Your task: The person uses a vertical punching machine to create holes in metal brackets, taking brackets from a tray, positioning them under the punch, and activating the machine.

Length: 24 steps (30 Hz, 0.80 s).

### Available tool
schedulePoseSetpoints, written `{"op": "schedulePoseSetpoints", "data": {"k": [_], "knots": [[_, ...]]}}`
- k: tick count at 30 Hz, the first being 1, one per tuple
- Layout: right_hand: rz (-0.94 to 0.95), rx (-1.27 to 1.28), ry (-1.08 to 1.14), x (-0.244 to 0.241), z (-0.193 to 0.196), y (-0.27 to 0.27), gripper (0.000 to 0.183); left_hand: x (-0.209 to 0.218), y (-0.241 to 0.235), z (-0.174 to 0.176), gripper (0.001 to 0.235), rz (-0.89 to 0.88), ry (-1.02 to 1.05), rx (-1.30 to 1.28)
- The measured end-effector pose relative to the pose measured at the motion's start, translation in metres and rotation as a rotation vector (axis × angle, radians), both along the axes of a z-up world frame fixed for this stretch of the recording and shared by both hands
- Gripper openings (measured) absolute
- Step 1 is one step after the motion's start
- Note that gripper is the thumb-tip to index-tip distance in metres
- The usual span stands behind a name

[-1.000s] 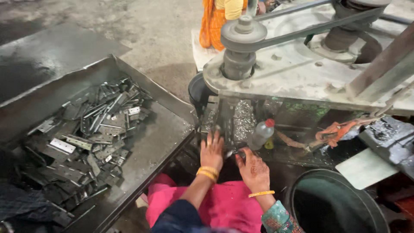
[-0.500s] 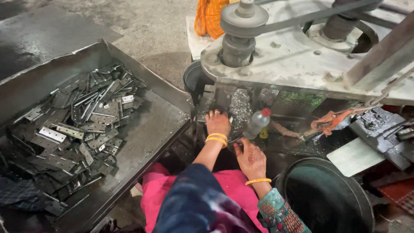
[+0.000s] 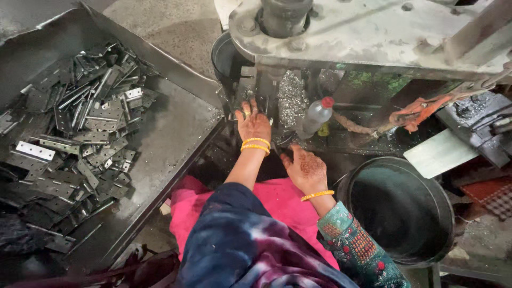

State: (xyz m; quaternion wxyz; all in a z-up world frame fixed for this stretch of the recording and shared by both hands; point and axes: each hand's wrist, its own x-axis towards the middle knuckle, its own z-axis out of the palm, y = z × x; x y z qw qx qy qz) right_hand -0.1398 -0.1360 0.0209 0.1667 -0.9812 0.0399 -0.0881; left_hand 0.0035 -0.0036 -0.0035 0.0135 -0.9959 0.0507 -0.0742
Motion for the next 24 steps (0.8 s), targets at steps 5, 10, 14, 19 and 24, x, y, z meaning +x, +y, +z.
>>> {"op": "schedulePoseSetpoints", "data": {"k": [5,10,14,19,24], "knots": [[0.075,0.034,0.052,0.001,-0.047,-0.014,0.044,0.005,0.0,-0.003,0.038,0.011,0.025,-0.017],[0.072,0.029,0.096,-0.045,-0.142,-0.011,0.041,0.003,0.005,-0.001,0.039,0.017,-0.005,0.01],[0.028,0.366,0.186,-0.047,-0.157,-0.015,0.043,-0.006,0.009,0.0,0.04,0.032,0.143,0.053],[0.171,0.06,0.117,-0.006,-0.137,-0.036,0.044,0.013,0.002,-0.003,0.043,0.03,0.113,0.016],[0.119,0.328,0.156,-0.043,-0.166,-0.02,0.04,0.009,-0.006,0.011,0.04,0.063,0.128,-0.003]]}}
